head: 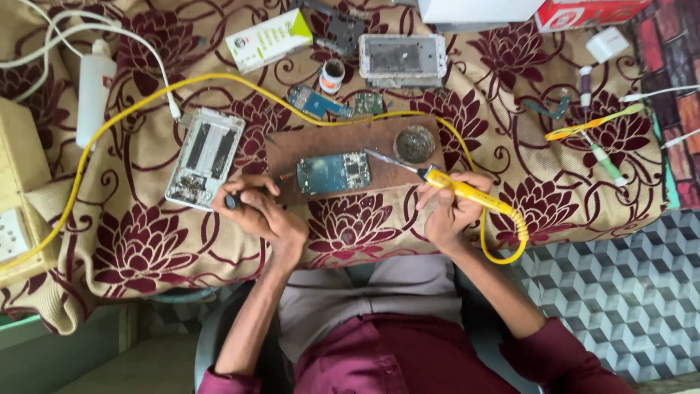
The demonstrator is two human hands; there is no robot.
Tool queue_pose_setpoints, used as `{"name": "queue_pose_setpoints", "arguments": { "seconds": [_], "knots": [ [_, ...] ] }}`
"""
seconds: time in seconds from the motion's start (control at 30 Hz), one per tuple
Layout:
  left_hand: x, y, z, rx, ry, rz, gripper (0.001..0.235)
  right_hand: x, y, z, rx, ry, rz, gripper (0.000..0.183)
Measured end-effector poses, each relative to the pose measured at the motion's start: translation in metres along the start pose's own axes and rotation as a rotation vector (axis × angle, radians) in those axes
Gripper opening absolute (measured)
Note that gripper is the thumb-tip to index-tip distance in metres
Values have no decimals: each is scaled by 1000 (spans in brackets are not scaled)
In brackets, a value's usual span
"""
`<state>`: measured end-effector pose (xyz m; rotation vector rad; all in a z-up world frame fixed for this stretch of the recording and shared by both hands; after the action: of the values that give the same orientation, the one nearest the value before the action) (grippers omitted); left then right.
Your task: The person uses a soldering iron and a screwdriver to work on a small circuit board placed on a wooden block. They repeatedly apply the soldering iron to specific points on the board while holding it steady with the screwdriver.
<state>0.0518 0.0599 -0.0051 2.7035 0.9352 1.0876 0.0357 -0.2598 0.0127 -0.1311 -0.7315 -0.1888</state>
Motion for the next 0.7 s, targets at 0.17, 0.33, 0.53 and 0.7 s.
{"name": "queue_pose_setpoints", "arguments": {
  "seconds": [0.17, 0.33, 0.53, 0.7],
  "knots": [
    [-5, 4, 5, 20, -135, 68, 27, -1, -2, 0, -40, 44, 22, 32],
    [1, 10, -10, 59, -107, 71, 30, 4, 1, 3, 19, 64, -3, 31],
    [0, 20, -12, -9, -160, 157, 28, 6, 3, 4, -33, 97, 32, 24],
    [-1, 23, -11, 65, -232, 226, 27, 7, 4, 3, -26, 88, 30, 21]
  ]
}}
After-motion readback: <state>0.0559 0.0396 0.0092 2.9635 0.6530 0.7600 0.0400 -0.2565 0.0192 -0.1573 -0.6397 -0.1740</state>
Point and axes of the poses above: each hand's wrist, its own x-axis towards the middle knuckle, its own y-axis out of the palm, z = x × y, the point moved 8 cm from there along x, towards the middle knuckle, and after that the axes turned 2 degrees about z, right-handed, at the moved point
